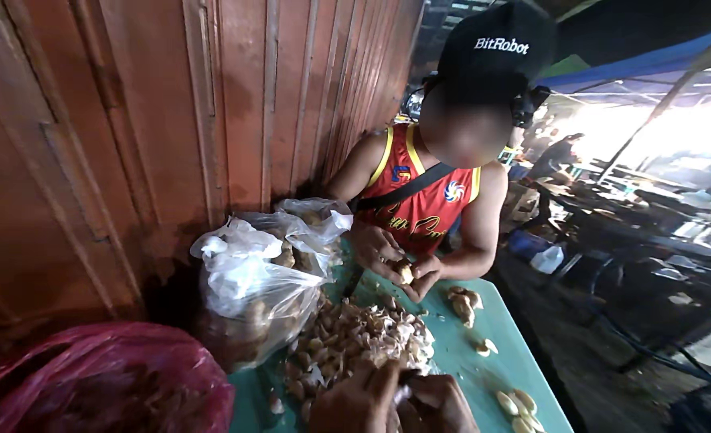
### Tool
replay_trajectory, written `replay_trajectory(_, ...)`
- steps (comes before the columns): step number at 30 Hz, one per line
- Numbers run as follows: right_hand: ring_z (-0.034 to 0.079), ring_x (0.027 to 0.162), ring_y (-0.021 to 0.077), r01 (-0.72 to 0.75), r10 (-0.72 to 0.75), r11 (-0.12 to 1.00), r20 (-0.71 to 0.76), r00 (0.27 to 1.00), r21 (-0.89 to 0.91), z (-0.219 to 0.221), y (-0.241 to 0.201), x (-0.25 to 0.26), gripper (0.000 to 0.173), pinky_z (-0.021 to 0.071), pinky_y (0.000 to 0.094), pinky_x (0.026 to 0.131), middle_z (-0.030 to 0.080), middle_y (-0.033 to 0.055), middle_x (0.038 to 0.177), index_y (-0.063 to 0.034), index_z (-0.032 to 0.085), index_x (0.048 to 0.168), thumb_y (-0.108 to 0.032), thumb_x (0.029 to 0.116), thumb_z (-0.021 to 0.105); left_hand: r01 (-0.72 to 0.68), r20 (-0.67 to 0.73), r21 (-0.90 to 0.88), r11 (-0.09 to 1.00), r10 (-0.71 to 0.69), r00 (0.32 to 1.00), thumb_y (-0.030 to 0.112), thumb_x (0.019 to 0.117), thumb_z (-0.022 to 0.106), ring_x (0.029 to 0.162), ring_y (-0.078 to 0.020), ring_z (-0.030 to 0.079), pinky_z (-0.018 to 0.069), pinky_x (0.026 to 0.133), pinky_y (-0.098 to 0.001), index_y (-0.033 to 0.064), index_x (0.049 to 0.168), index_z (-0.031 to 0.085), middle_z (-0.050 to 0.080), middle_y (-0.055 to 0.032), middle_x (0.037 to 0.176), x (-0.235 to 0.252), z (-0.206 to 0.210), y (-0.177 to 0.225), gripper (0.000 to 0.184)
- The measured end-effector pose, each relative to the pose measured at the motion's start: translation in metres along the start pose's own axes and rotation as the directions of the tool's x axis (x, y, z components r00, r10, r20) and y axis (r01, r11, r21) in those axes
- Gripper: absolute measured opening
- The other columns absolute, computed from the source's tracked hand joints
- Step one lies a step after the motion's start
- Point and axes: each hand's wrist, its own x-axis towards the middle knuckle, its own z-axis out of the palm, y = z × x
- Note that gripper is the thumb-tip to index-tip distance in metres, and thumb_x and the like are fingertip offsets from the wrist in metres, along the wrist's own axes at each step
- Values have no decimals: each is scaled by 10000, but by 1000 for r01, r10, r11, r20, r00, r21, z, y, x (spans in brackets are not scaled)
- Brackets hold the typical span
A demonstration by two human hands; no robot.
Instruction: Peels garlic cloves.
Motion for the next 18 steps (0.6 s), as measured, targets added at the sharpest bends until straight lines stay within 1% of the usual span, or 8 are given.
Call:
replay_trajectory(2, 650, 923, 33, 14, -19, 996, 56, 998, 84, -2, -3, -1, 97, 549, 188, 865, 670, 67, 933, 3, 639, 957, -39, 899, 703, 139, 31, -11, 990, -138, 990, 79, 1012, 533, 1005, -419, 719, 566, 838, -617, 32, 1330, 677, 717, -222, 1182, 11, -16, -4, 352)
replay_trajectory(3, 666, 925, 19, -21, 9, 987, 74, 997, 160, -2, -4, -2, 110, 579, 207, 848, 673, 21, 981, -45, 632, 1019, -80, 942, 703, 187, 35, -6, 982, -186, 982, 128, 1050, 501, 1050, -410, 708, 549, 881, -614, 37, 1345, 662, 711, -216, 1201, 15, -21, -9, 349)
replay_trajectory(5, 714, 847, 41, -168, 144, 921, 93, 985, 351, 1, -5, -2, 175, 641, 269, 759, 704, -72, 1031, -128, 596, 1086, -32, 959, 668, 197, 31, 9, 980, -197, 980, 174, 1071, 475, 1055, -390, 710, 557, 880, -588, 52, 1347, 660, 711, -201, 1199, 17, -24, -15, 354)
replay_trajectory(7, 738, 815, 103, -299, 285, 816, 106, 953, 494, 0, -4, 1, 239, 655, 328, 749, 720, -52, 1049, -105, 547, 1135, 74, 976, 547, 164, 74, -22, 986, -162, 984, 157, 1066, 477, 1059, -407, 703, 558, 873, -598, 45, 1360, 651, 698, -215, 1222, 15, -22, -10, 359)
replay_trajectory(9, 746, 838, 136, -363, 370, 719, 117, 922, 592, -4, 0, 4, 270, 649, 344, 778, 739, -15, 1067, -113, 589, 1164, 78, 997, 496, 124, 85, -58, 991, -119, 989, 128, 1054, 492, 1055, -408, 711, 569, 866, -587, 35, 1365, 648, 695, -216, 1246, 10, -18, -3, 360)
replay_trajectory(12, 742, 851, 129, -387, 421, 675, 104, 901, 628, -5, -2, 6, 299, 639, 329, 789, 749, -6, 1037, -122, 627, 1146, 87, 994, 478, 61, 85, -103, 993, -53, 995, 133, 1052, 507, 1043, -417, 714, 578, 852, -583, 51, 1420, 607, 680, -230, 1274, 5, -12, -3, 390)
replay_trajectory(14, 734, 841, 106, -373, 418, 710, 70, 906, 597, -3, -1, 5, 316, 640, 317, 788, 742, -27, 1035, -105, 632, 1130, 123, 963, 491, 16, 92, -115, 993, -5, 996, 130, 1048, 510, 964, -440, 720, 579, 797, -601, 78, 1460, 581, 690, -263, 1208, 4, -9, -1, 421)
replay_trajectory(18, 713, 918, 55, -347, 375, 781, 54, 925, 520, 1, 2, -1, 314, 623, 285, 842, 727, -69, 1066, -87, 640, 1098, 150, 898, 587, -20, 90, -100, 995, 29, 995, 149, 1044, 527, 862, -417, 726, 585, 713, -582, 82, 1427, 618, 708, -247, 1119, 2, -4, 0, 400)
